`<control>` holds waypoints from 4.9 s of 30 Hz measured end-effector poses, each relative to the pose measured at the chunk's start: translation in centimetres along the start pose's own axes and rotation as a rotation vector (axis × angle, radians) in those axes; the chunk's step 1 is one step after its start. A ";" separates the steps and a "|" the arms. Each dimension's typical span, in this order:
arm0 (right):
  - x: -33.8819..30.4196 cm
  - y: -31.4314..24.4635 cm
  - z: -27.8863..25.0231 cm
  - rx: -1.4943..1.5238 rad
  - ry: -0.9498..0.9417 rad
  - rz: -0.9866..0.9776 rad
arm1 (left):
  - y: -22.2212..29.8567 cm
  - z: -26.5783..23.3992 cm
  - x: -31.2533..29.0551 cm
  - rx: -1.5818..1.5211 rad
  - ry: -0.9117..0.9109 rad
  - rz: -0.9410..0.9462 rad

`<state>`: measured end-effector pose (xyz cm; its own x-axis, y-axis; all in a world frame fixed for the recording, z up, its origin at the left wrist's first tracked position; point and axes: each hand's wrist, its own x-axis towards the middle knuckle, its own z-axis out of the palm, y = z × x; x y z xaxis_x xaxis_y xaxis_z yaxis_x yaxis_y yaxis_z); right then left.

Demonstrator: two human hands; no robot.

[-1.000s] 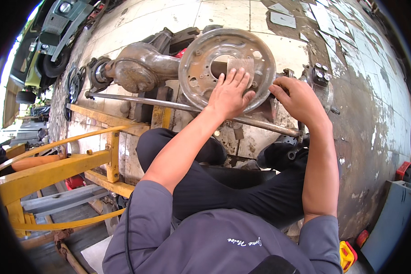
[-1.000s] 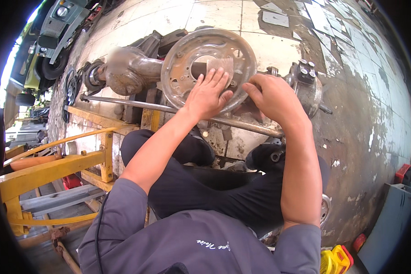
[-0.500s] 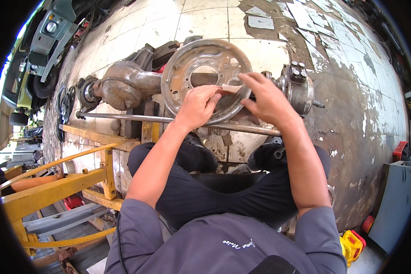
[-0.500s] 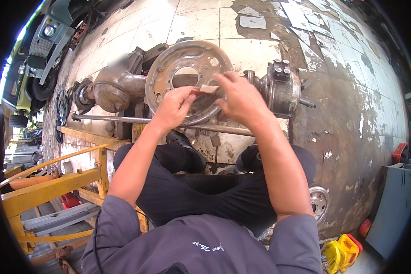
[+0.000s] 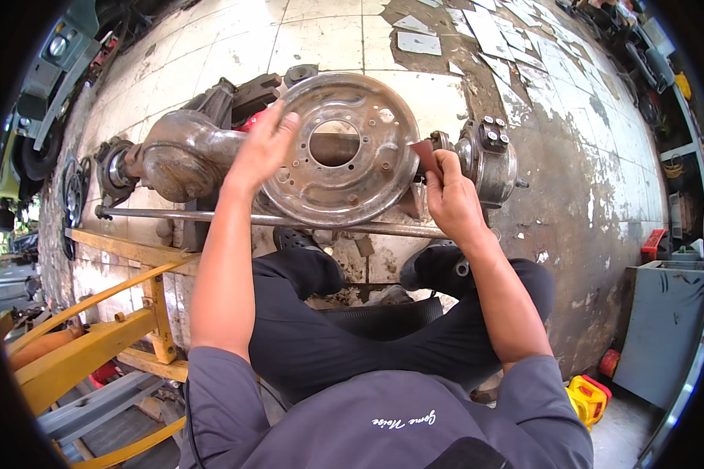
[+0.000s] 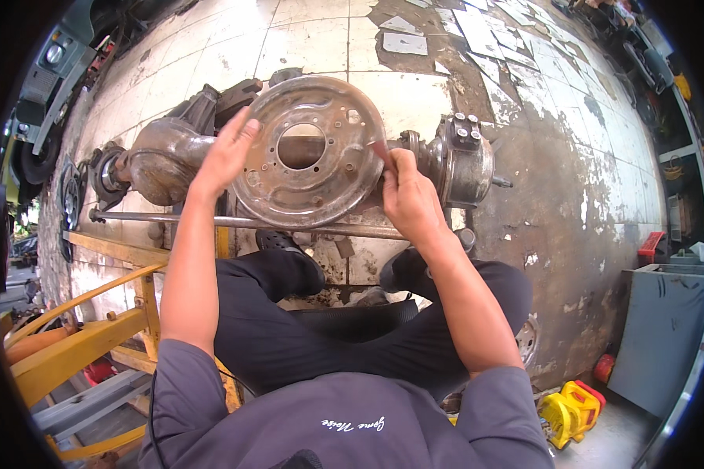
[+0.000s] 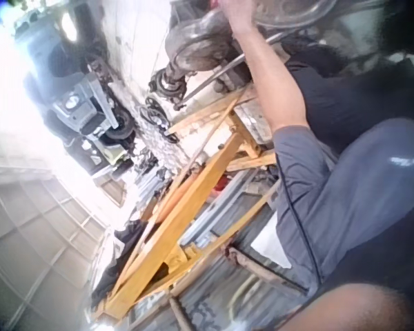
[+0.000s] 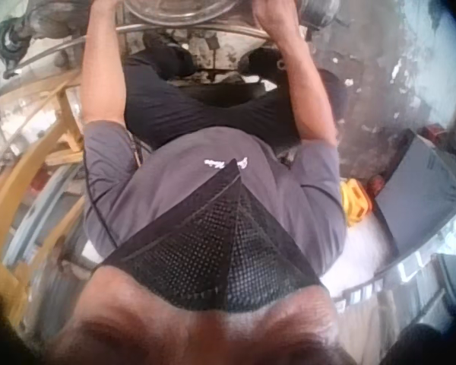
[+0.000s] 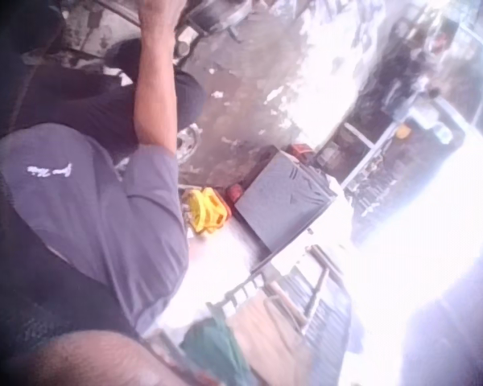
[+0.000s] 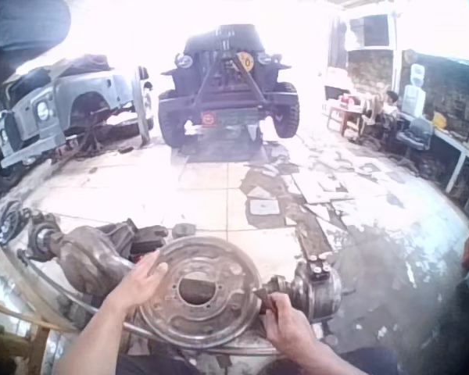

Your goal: The person scrubs a metal brake drum attached to a vehicle axle assembly using a small abrasive pad. The person rotates the drum to clean different sections of its surface.

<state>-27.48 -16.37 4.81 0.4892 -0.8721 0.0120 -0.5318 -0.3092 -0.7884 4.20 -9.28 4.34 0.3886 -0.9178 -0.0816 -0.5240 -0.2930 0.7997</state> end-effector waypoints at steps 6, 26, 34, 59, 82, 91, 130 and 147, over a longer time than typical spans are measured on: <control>1.0 4.4 6.6 -0.361 -0.013 -0.363 | -7.1 0.6 2.7 0.148 0.079 -0.236; 2.0 4.2 8.0 -0.514 -0.040 -0.190 | -4.2 0.0 1.9 0.636 0.062 -0.352; 5.7 3.2 8.0 -0.592 -0.050 -0.176 | -4.8 0.3 1.9 0.704 0.070 -0.345; 0.7 3.1 8.1 -0.535 -0.019 -0.228 | -4.4 -0.4 2.8 0.689 0.021 -0.401; 0.9 3.8 9.0 -0.538 -0.012 -0.161 | -4.5 -0.4 3.3 0.730 -0.020 -0.444; 9.0 3.8 7.4 -0.480 0.052 -0.097 | -4.2 0.7 3.7 0.730 -0.042 -0.422; 4.5 3.4 8.0 -0.400 -0.032 -0.096 | -2.7 -0.6 3.1 0.674 -0.043 -0.493; 2.3 3.1 8.4 -0.454 -0.011 -0.101 | -3.7 -0.1 3.2 0.714 -0.053 -0.499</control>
<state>-22.20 -16.10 -2.79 0.5600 -0.8258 0.0660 -0.7288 -0.5290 -0.4347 7.46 -11.12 1.24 0.6730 -0.6434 -0.3649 -0.6584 -0.7459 0.1008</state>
